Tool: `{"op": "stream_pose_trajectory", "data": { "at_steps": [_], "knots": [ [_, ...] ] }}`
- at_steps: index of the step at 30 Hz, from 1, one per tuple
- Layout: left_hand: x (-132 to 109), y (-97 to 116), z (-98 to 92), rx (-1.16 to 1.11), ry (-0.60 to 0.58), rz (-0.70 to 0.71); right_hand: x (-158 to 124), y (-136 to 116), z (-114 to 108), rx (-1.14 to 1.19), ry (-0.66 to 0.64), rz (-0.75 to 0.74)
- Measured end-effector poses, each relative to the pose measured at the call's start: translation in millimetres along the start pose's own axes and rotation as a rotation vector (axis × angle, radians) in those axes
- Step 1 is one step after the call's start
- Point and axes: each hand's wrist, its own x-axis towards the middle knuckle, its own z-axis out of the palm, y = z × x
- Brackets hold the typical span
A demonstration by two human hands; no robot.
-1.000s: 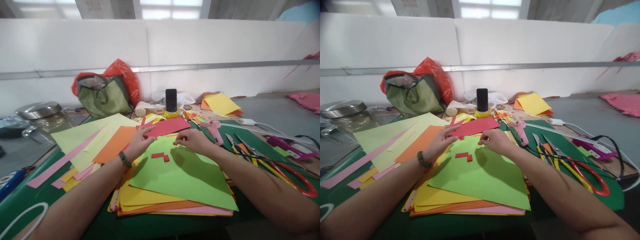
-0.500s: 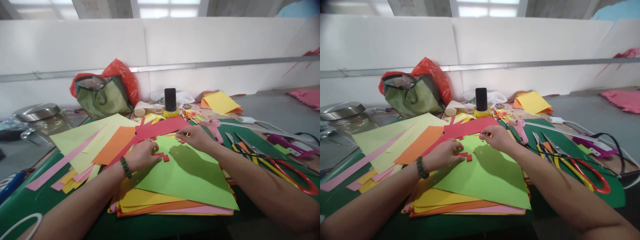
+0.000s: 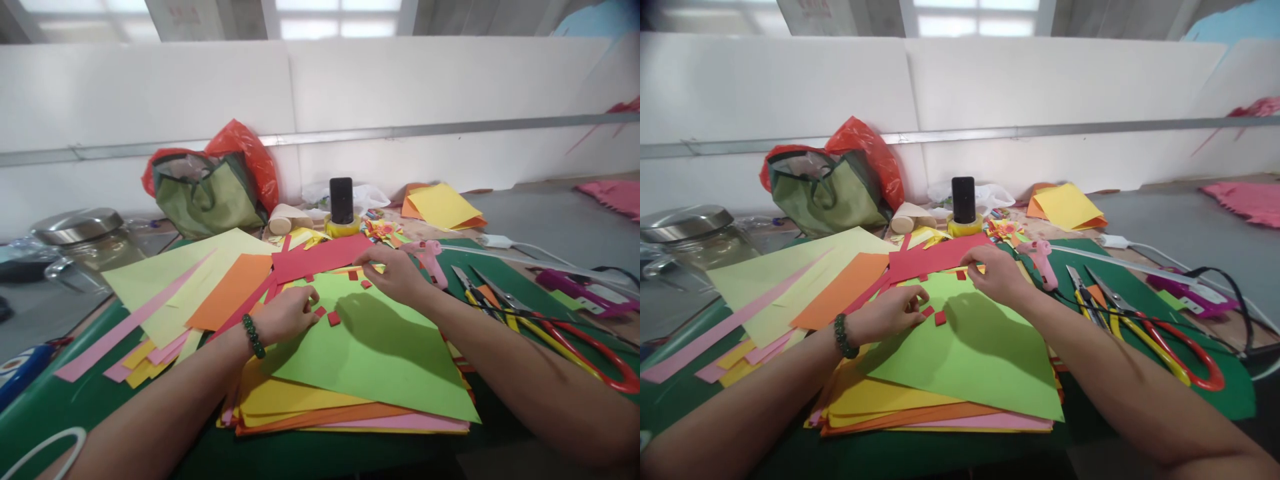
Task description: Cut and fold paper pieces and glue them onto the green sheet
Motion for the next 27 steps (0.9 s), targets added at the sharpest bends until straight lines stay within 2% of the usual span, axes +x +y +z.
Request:
{"op": "stream_pose_trajectory", "data": {
  "at_steps": [4,9,11,15,17,19,23,27],
  "knots": [
    [-1.0,1.7,-2.2,0.039,0.021,-0.006,-0.3,-2.5,1.5,-0.054,-0.017,-0.021],
    [-2.6,7.8,-3.3,0.038,-0.026,0.001,0.3,0.4,5.1,-0.075,-0.03,0.06],
    [-0.9,8.4,-1.3,-0.019,0.051,0.0,-0.2,0.7,6.3,-0.054,-0.039,0.067],
    [6.0,3.1,0.6,-0.153,0.337,0.071,-1.9,-2.2,8.5,0.021,-0.032,0.037],
    [7.5,-0.1,-1.8,-0.161,0.389,0.093,-2.9,-4.4,9.2,0.033,-0.004,0.012],
    [5.9,-0.7,-5.2,-0.116,0.329,0.066,-4.0,-6.4,9.3,0.028,0.024,-0.01],
    [-3.8,6.7,-5.2,0.095,0.092,0.008,-6.2,-10.4,9.0,-0.006,0.053,-0.065],
    [-8.6,11.2,2.8,0.249,0.117,0.015,-7.9,-14.6,8.4,-0.013,0.069,-0.139]
  ]
}}
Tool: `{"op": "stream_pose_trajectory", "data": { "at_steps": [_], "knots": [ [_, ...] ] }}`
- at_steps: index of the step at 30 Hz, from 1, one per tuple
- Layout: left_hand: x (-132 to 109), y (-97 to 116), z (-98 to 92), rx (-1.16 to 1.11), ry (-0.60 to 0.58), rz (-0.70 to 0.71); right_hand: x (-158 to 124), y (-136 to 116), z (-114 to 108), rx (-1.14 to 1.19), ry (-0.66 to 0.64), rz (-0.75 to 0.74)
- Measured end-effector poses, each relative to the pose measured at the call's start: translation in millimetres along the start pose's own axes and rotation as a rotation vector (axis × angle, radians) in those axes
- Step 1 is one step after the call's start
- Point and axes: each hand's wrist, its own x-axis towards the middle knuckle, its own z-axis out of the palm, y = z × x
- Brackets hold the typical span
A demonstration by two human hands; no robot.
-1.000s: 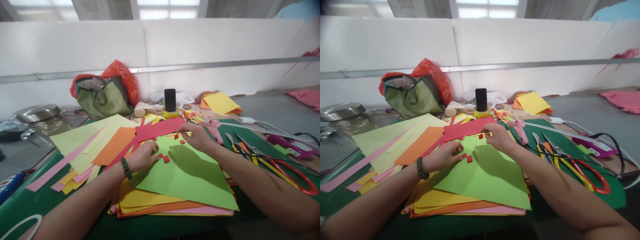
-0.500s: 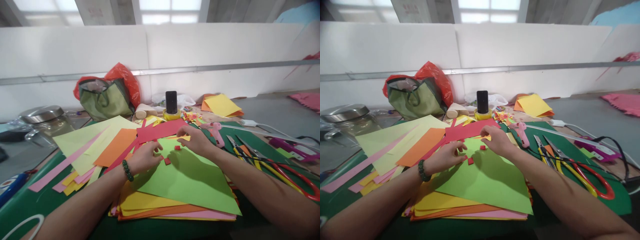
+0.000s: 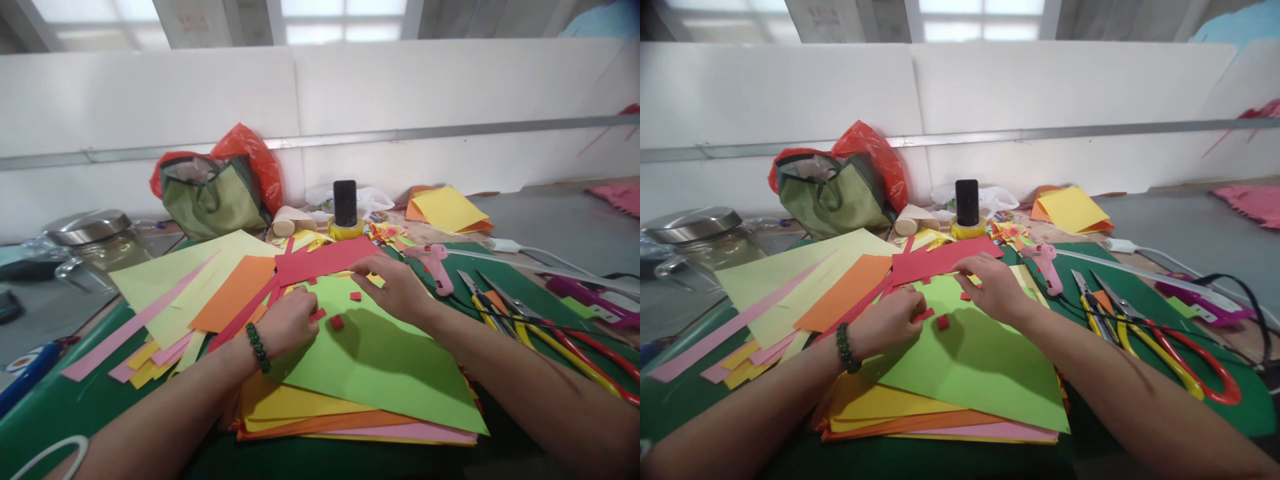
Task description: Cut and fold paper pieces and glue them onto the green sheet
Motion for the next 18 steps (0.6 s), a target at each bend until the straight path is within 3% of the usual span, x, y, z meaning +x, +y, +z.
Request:
{"op": "stream_pose_trajectory", "data": {
  "at_steps": [6,9,12,15,18],
  "knots": [
    [6.5,-5.8,-0.7,0.032,0.071,-0.049,-1.4,-7.6,0.9,0.037,-0.011,-0.054],
    [6.6,-2.5,-4.4,-0.038,0.229,-0.021,-1.9,-13.4,4.1,0.149,-0.075,0.092],
    [3.9,4.7,-5.6,-0.326,0.336,0.04,-1.3,-19.4,6.9,0.323,-0.153,0.259],
    [1.9,9.9,-5.8,-0.724,0.229,0.046,0.1,-23.2,7.5,0.48,-0.202,0.341],
    [1.7,11.7,-6.4,-0.957,0.115,0.018,0.9,-24.3,7.2,0.577,-0.217,0.379]
  ]
}}
